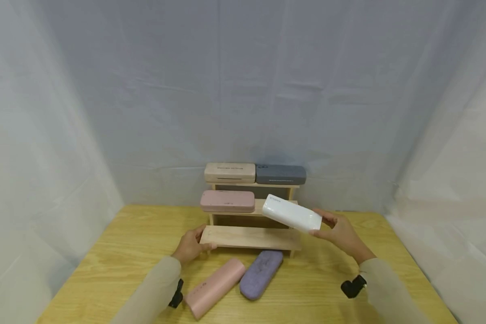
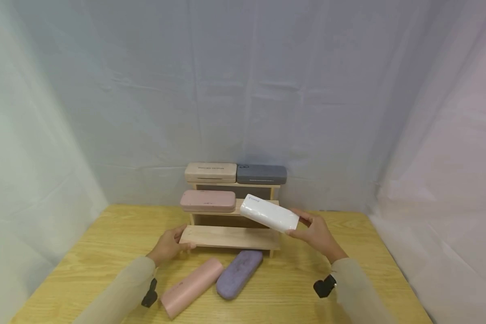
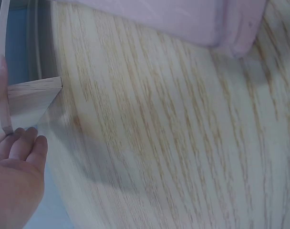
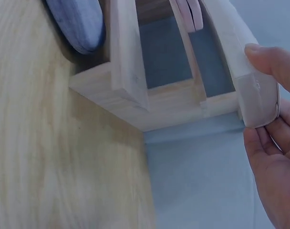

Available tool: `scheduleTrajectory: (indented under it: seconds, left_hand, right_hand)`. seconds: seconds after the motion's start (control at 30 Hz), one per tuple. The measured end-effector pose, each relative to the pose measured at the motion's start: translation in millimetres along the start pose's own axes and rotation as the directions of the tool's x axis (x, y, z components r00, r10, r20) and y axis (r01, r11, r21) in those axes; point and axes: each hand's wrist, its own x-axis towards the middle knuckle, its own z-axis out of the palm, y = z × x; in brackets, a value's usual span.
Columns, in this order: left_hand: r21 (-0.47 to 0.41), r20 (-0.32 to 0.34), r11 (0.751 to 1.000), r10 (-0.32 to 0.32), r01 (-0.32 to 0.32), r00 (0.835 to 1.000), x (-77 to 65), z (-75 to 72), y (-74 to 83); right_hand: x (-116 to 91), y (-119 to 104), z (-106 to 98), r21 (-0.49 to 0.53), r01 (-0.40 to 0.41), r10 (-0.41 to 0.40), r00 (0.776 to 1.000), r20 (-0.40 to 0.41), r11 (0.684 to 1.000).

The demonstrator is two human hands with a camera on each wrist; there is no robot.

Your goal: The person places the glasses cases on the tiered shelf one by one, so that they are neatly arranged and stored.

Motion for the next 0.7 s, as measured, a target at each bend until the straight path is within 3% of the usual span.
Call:
scheduleTrajectory:
  seconds: [0.3, 0.5, 0.7]
  left_hand:
    - [0.004, -0.007, 1.0, 0.012, -0.012, 1.0, 0.2, 0.4, -0.8]
    - [-0.006, -0.005, 1.0, 0.02, -0.02, 1.0, -0.2, 1.3, 0.4]
    - [-0.016, -0.003, 1.0, 0.017, -0.017, 1.0, 1.0, 2.3, 0.0]
  right_hand:
    - [30.9, -5.2, -13.8, 0.037, -0.001, -0.002, 0.998, 0.064, 0.999]
    - [44.1, -9.3, -14.9, 0.043, -0.026, 0.023, 0.998, 0.065, 0.999]
    - [55.7, 0.8, -10.5, 0.028, -0.02, 0.018, 0.995, 0.095, 0.999]
